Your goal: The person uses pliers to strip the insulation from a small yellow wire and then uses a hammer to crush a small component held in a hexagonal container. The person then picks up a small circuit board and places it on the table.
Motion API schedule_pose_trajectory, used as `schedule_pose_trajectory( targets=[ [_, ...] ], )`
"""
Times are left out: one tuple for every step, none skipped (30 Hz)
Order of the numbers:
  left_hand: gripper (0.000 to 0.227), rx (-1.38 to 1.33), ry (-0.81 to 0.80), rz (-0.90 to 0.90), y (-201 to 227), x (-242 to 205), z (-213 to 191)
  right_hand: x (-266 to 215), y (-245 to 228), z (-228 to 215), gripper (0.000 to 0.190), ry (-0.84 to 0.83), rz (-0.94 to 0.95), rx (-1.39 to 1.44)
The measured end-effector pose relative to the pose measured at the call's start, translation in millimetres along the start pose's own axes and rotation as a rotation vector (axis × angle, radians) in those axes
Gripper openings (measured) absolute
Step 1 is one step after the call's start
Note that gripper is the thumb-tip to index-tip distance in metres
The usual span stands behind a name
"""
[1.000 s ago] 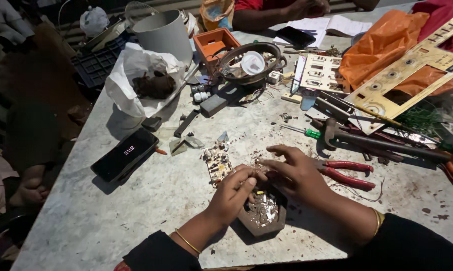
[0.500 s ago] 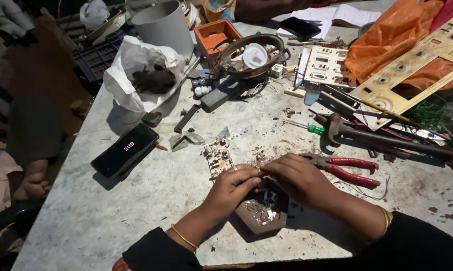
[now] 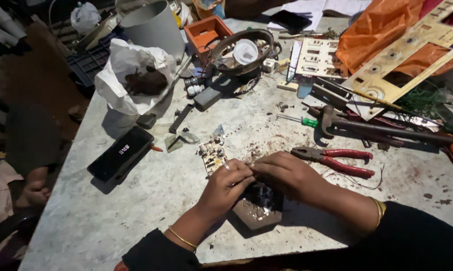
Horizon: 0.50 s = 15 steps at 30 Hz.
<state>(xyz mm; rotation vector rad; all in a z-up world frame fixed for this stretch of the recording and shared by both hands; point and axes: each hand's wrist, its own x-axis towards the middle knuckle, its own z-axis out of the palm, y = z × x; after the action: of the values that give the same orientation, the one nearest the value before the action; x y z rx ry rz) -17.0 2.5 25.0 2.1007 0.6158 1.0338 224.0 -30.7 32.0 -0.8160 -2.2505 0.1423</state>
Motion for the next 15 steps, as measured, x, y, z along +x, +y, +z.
schedule_pose_trajectory(
  targets=[
    [0.013,0.034,0.002,-0.009,0.9,-0.8,-0.2,-1.2,-0.4,1.2,0.042,-0.001,0.024,-0.012],
    [0.013,0.029,0.008,-0.015,2.2,-0.5,-0.5,-1.1,-0.3,1.6,0.04,-0.003,0.028,-0.005],
    [0.013,0.025,0.014,-0.022,4.1,-0.2,-0.8,-0.7,-0.8,1.5,0.038,-0.004,0.033,0.002],
    [0.013,0.021,0.02,-0.025,6.1,0.8,-1.1,0.3,-1.5,0.5,0.036,-0.005,0.038,0.007],
    [0.013,0.011,0.037,-0.035,8.4,1.6,-1.2,1.8,-2.7,-0.9,0.034,0.013,0.033,-0.001],
    [0.013,-0.001,0.051,-0.047,10.7,1.2,-0.8,2.7,-5.0,-1.8,0.032,0.03,0.032,-0.007],
    [0.013,-0.013,0.065,-0.058,12.2,1.6,-0.2,3.8,-6.8,-3.1,0.03,0.048,0.031,-0.014],
    [0.012,0.008,0.081,-0.01,12.9,2.4,0.1,4.9,-8.2,-4.3,0.029,0.083,0.018,-0.055],
    [0.011,0.029,0.096,0.038,12.5,3.6,0.4,6.0,-8.1,-5.4,0.028,0.117,0.005,-0.097],
    [0.011,0.05,0.111,0.081,12.1,1.6,1.1,4.8,-9.7,-4.2,0.028,0.15,-0.005,-0.134],
    [0.011,0.035,0.104,0.056,11.7,-1.0,2.2,2.1,-12.0,-2.3,0.028,0.155,0.002,-0.152],
    [0.012,0.023,0.102,0.039,10.7,-0.2,2.9,1.3,-11.4,-2.2,0.029,0.16,0.001,-0.176],
    [0.012,0.01,0.101,0.022,10.5,-0.2,3.1,0.2,-10.8,-1.9,0.03,0.166,0.0,-0.201],
    [0.013,0.066,0.12,0.018,11.0,-0.4,3.4,-1.2,-9.4,-2.1,0.03,0.149,-0.003,-0.171],
    [0.014,0.121,0.14,0.015,12.1,-1.5,3.2,-2.7,-8.5,-1.8,0.03,0.133,-0.006,-0.142]
  ],
)
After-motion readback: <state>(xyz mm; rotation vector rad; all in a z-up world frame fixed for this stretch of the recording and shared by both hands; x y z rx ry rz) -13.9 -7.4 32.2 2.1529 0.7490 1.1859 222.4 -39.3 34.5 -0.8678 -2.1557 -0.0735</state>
